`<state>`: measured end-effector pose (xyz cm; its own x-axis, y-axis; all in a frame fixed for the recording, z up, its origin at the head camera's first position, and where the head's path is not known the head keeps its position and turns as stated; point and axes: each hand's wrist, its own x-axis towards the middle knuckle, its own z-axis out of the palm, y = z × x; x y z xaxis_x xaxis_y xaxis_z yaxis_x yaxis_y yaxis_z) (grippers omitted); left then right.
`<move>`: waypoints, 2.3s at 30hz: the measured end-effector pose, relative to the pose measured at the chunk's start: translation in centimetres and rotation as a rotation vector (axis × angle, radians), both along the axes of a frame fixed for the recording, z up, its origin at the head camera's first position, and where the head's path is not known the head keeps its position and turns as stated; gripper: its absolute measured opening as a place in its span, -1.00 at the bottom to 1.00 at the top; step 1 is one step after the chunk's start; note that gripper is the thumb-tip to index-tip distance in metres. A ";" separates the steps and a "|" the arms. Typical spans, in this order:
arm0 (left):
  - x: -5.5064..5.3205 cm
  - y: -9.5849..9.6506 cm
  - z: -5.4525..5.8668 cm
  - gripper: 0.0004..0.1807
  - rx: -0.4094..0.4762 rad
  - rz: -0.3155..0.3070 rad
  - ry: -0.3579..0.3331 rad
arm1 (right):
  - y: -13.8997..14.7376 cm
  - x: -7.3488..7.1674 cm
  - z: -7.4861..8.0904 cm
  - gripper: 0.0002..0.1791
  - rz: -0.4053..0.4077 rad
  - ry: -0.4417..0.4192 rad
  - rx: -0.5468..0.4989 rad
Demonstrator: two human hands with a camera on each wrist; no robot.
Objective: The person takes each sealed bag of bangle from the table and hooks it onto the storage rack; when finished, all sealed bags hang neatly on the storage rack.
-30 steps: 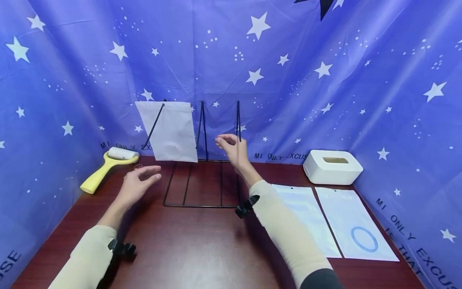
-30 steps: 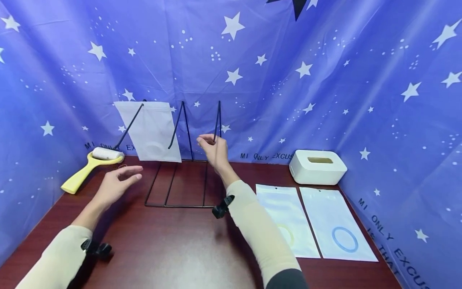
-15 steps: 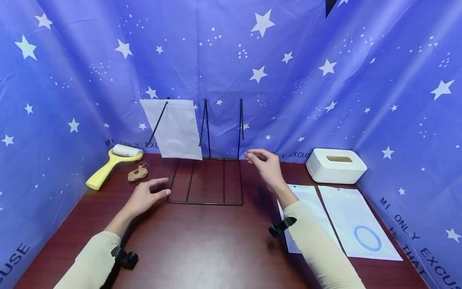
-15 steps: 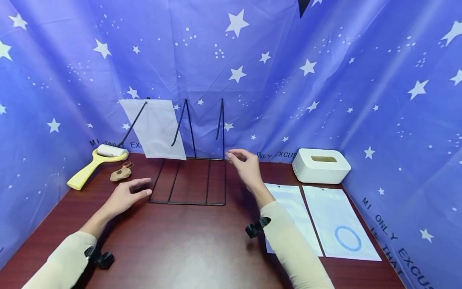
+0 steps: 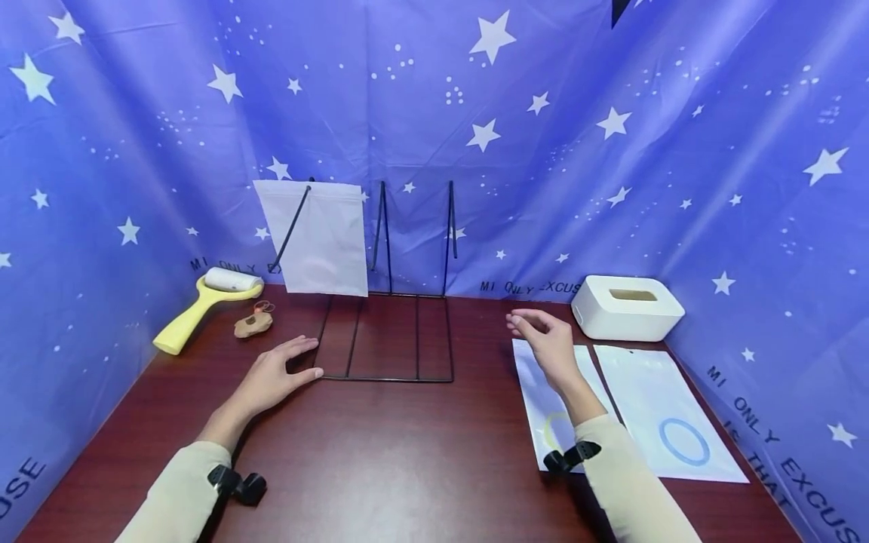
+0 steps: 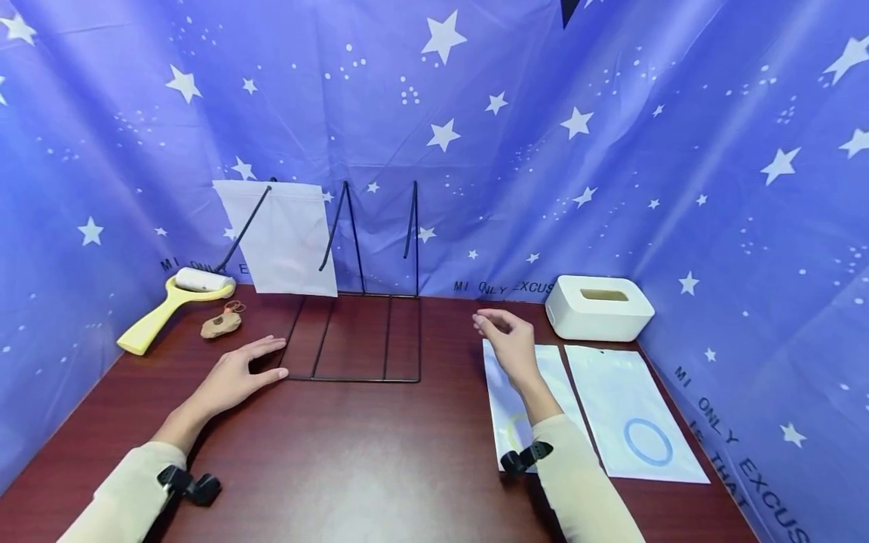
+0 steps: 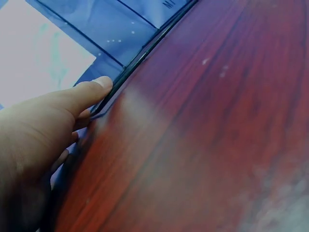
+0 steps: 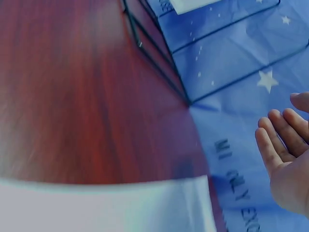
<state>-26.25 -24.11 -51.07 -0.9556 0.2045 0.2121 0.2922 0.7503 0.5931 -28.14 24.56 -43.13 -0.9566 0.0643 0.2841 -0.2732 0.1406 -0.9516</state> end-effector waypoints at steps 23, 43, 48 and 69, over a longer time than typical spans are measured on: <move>0.0 -0.1 0.2 -0.27 0.009 -0.008 -0.017 | 14.6 1.9 -2.4 -0.46 -0.343 -0.147 0.417; 0.0 -0.1 0.0 -0.28 0.006 -0.010 -0.006 | 15.9 0.9 -5.6 -0.41 -0.271 -0.246 0.759; 0.1 0.0 0.2 -0.29 0.010 -0.012 -0.010 | 15.9 0.8 -5.8 -0.40 -0.234 -0.239 0.798; 0.1 -0.1 0.4 -0.28 -0.002 -0.005 -0.020 | 15.4 1.0 -5.4 -0.70 -0.365 -0.227 0.743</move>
